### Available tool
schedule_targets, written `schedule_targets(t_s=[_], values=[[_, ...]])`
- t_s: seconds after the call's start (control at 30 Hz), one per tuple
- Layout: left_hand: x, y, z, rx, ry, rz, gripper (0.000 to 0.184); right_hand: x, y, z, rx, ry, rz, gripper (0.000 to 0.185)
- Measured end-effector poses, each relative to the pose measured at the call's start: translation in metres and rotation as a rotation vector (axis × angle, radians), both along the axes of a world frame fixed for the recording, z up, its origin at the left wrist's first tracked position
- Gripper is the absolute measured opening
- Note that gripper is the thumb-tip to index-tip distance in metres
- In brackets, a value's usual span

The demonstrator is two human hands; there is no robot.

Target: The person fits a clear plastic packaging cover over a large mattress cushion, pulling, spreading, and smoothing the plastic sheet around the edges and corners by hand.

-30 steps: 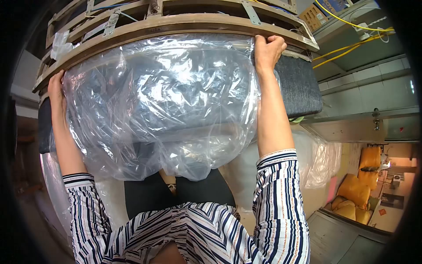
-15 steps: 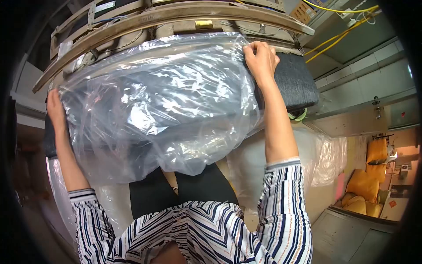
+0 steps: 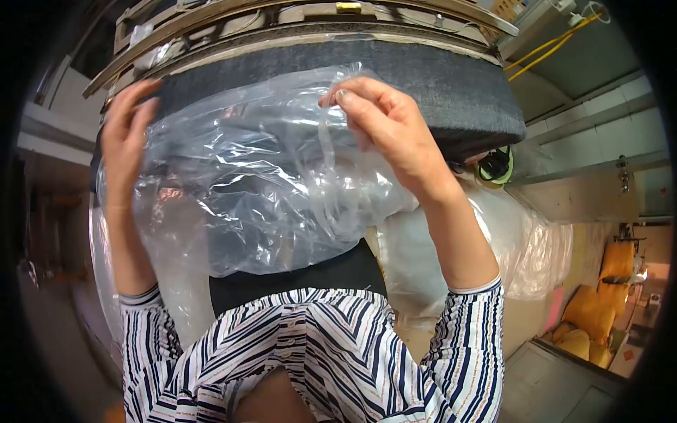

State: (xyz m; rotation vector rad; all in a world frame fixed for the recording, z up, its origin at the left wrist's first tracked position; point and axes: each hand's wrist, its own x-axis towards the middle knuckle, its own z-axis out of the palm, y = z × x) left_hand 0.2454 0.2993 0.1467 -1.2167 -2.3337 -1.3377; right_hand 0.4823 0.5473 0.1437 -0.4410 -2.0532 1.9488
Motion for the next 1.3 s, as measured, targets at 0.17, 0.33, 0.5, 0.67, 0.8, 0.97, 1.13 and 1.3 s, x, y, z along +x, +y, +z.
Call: schedule_targets(t_s=[0.17,0.33,0.5,0.67,0.8,0.97,1.13,1.3], values=[[0.101,0.086,0.007,0.097,0.142,-0.464,0.027,0.012,-0.036,-0.003,0.049,0.036,-0.067,0.019],[0.121,0.086,-0.020,0.313,0.059,-0.524,0.016,0.020,-0.061,-0.027,0.038,0.213,-0.099,0.017],[0.135,0.071,-0.040,0.403,0.141,-0.411,0.017,0.030,-0.070,-0.040,0.050,0.236,-0.056,0.020],[0.142,0.045,-0.053,0.398,0.190,-0.351,0.026,0.025,-0.079,-0.047,-0.082,0.170,0.067,0.025],[0.155,-0.008,-0.061,0.192,-0.100,-0.601,0.025,0.004,-0.045,-0.046,-0.508,0.192,-0.156,0.015],[0.077,-0.125,-0.005,0.487,0.205,0.347,0.016,0.011,0.016,-0.098,-0.803,0.520,-0.573,0.018],[-0.031,-0.203,0.010,0.400,0.320,0.675,0.020,0.048,0.053,-0.136,-0.898,0.557,-0.933,0.013],[-0.144,-0.207,-0.014,0.109,0.276,0.652,0.026,0.150,0.147,-0.060,-0.336,0.821,-1.263,0.039]])
